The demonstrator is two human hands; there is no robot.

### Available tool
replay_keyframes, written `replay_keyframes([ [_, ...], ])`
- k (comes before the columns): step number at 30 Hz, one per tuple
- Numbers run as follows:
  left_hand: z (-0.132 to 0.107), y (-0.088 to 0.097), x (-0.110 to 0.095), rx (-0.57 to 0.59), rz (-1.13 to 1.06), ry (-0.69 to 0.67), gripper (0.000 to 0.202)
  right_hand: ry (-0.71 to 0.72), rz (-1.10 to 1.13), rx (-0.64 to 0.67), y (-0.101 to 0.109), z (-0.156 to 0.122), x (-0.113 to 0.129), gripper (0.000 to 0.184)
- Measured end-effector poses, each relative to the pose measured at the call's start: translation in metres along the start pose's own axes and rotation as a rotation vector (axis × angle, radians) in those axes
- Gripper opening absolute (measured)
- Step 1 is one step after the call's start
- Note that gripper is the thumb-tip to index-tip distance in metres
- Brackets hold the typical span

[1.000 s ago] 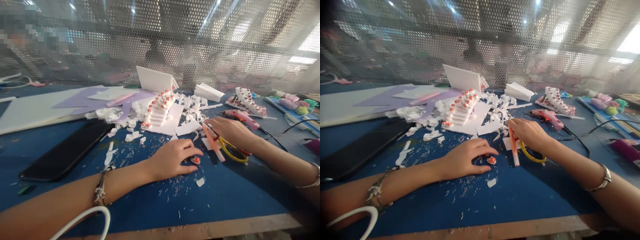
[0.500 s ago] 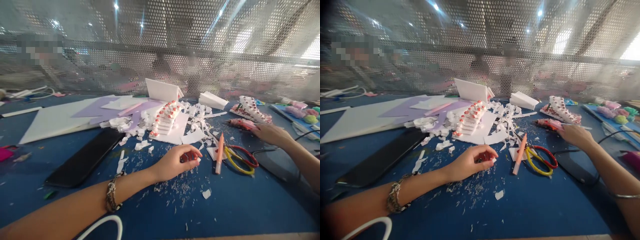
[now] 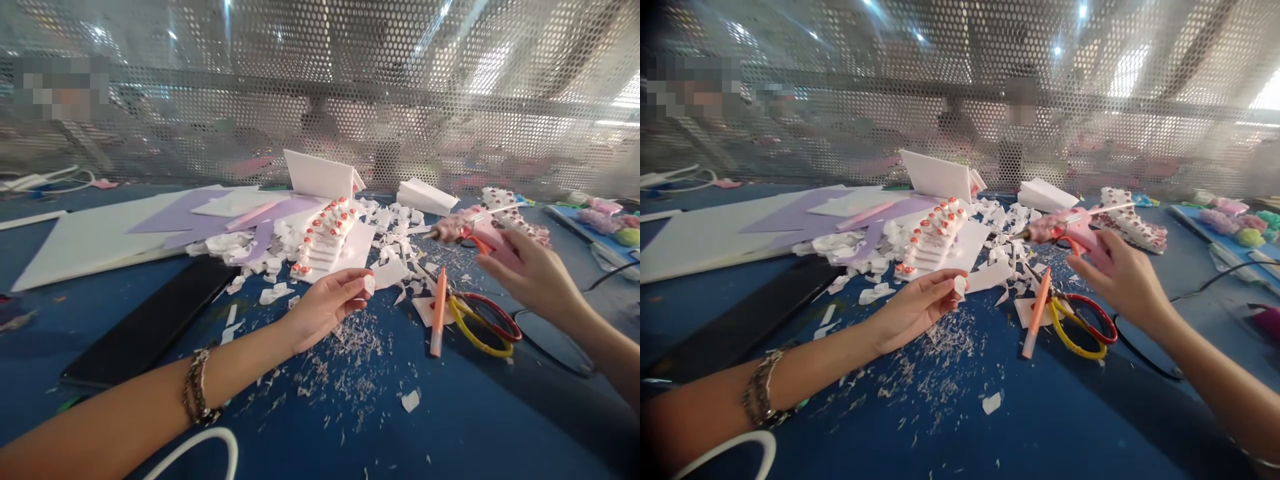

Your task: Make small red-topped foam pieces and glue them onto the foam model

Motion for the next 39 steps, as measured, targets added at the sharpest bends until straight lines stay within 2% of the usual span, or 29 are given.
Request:
replay_keyframes([
  [5,-0.001,-0.001,0.000,-0.019,0.025,0.046,0.014,0.172,-0.031,-0.041,-0.010,-0.030,0.026,0.049],
  [9,-0.002,-0.001,0.002,-0.035,0.028,0.085,0.013,0.293,-0.034,-0.120,-0.016,-0.040,0.029,0.048],
  [12,-0.002,-0.001,0.002,-0.037,0.024,0.088,0.013,0.338,-0.058,-0.128,-0.020,-0.040,0.028,0.047],
  [23,-0.004,-0.003,0.002,0.008,0.031,0.066,0.012,0.325,-0.101,-0.128,-0.023,-0.038,0.027,0.044],
  [39,-0.003,-0.001,0.001,-0.021,0.067,0.035,0.016,0.324,-0.148,-0.181,-0.021,-0.041,0.029,0.047],
])
Point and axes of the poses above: each hand's wrist, its own z-axis towards the middle knuckle, its own y-axis out of the back of the hand, x = y × z, the point moved 4 cm from there along z, towards the middle knuckle, and after that the axes turned 14 degrees about -y, right-handed, at the moved point
